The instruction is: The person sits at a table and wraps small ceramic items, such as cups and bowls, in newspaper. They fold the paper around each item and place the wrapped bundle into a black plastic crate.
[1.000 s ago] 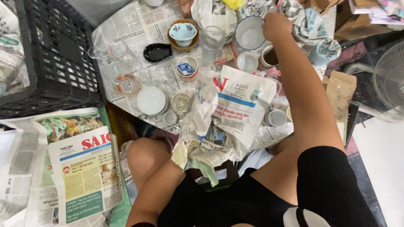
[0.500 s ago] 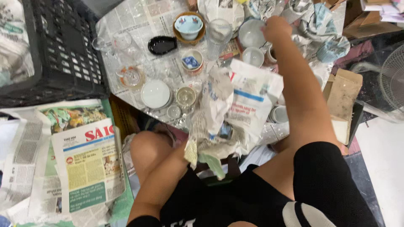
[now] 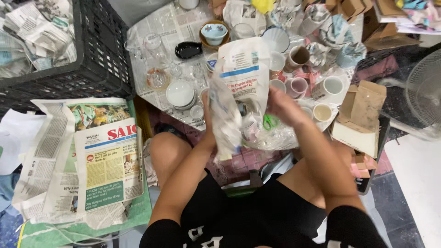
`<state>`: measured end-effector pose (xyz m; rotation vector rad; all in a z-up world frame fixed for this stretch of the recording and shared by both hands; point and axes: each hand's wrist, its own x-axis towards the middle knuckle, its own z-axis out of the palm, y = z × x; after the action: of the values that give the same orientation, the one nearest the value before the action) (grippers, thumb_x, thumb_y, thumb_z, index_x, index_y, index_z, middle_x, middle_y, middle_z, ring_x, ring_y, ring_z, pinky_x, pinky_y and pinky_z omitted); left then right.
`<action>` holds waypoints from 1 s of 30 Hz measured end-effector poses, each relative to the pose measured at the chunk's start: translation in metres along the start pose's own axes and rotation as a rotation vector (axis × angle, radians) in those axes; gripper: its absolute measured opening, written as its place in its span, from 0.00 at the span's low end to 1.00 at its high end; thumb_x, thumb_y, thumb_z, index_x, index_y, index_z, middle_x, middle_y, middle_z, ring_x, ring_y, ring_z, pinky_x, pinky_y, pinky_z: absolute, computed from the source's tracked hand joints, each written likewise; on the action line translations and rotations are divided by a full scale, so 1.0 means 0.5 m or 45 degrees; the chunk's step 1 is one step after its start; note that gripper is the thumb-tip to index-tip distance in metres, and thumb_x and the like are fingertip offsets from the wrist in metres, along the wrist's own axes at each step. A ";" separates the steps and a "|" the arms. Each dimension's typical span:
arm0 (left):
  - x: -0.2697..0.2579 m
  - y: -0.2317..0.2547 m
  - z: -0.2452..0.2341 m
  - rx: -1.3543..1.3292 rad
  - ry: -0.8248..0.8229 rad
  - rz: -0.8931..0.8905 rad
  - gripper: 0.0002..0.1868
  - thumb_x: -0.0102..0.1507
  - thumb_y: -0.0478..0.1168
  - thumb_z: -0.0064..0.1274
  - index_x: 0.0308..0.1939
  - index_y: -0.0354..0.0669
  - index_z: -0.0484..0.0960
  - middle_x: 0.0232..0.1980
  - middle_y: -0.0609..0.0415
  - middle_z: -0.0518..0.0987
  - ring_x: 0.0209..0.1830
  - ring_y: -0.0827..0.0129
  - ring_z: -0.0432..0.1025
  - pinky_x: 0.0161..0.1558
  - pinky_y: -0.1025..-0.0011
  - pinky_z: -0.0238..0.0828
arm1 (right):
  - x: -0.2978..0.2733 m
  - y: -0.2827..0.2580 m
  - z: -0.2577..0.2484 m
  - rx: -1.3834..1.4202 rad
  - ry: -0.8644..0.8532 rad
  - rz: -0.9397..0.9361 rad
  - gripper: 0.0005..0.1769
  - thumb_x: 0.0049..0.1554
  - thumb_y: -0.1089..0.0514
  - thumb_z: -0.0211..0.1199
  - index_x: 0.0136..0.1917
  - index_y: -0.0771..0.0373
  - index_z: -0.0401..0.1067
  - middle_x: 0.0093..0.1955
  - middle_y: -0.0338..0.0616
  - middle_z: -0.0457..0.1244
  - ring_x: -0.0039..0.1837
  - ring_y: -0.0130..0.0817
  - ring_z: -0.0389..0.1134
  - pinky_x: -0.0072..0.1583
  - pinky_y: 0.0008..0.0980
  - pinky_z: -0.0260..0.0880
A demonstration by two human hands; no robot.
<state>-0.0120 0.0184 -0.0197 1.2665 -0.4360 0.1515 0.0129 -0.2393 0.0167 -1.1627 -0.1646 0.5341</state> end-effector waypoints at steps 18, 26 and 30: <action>-0.005 0.261 -0.017 1.113 -0.104 0.197 0.45 0.55 0.40 0.72 0.73 0.36 0.66 0.65 0.42 0.76 0.65 0.58 0.72 0.63 0.64 0.72 | -0.164 0.108 0.089 -0.558 0.585 -0.672 0.38 0.45 0.78 0.41 0.68 0.72 0.70 0.64 0.45 0.66 0.69 0.32 0.66 0.72 0.27 0.60; -0.011 0.235 -0.141 0.702 0.399 0.071 0.11 0.67 0.34 0.66 0.51 0.34 0.84 0.47 0.50 0.86 0.45 0.72 0.78 0.50 0.70 0.75 | -0.183 0.127 0.037 -0.472 0.677 -0.584 0.18 0.57 0.71 0.65 0.61 0.68 0.74 0.55 0.40 0.69 0.56 0.27 0.69 0.60 0.27 0.70; -0.029 0.318 -0.193 0.586 0.382 -0.046 0.08 0.66 0.36 0.63 0.46 0.35 0.86 0.43 0.53 0.87 0.40 0.75 0.79 0.45 0.73 0.76 | -0.173 0.148 0.048 -0.300 0.536 -0.370 0.18 0.54 0.67 0.69 0.59 0.69 0.76 0.54 0.39 0.71 0.53 0.27 0.71 0.58 0.27 0.71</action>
<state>-0.0580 0.1598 0.0935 1.6696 -0.1185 0.4232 -0.0946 -0.2395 -0.0279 -1.4263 -0.0314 0.0063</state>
